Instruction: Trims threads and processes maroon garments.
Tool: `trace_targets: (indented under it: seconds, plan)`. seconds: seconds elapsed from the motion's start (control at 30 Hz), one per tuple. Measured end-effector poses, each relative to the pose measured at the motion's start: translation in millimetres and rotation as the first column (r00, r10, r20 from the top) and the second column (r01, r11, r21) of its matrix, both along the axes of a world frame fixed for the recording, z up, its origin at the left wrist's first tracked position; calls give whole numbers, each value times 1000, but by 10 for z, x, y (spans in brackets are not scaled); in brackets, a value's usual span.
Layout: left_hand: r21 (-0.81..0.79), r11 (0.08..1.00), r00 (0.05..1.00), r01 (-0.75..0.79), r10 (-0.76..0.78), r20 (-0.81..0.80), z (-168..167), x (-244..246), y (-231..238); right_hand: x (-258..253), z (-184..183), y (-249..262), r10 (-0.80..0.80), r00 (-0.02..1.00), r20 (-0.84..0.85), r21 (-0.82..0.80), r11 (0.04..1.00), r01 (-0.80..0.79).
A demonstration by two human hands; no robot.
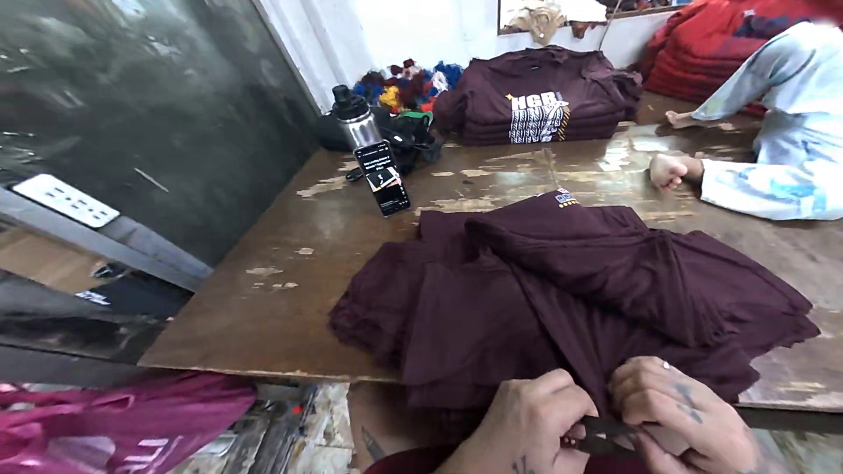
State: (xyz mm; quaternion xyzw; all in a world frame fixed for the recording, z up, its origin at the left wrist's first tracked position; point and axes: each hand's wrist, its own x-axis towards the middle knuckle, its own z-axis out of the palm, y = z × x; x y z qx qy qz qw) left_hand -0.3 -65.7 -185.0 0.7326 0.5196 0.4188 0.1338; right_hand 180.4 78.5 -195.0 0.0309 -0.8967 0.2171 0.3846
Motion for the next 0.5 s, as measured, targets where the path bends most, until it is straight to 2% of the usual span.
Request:
trace_targets:
  seconds: [0.27, 0.5]
  plan:
    - [215, 973, 966, -90, 32, 256, -188, 83, 6, 50, 148, -199, -114, 983, 147, 97, 990, 100]
    - [313, 940, 980, -137, 83, 179, -199, 128, 23, 62, 126, -219, -74, 990, 118, -17, 997, 76]
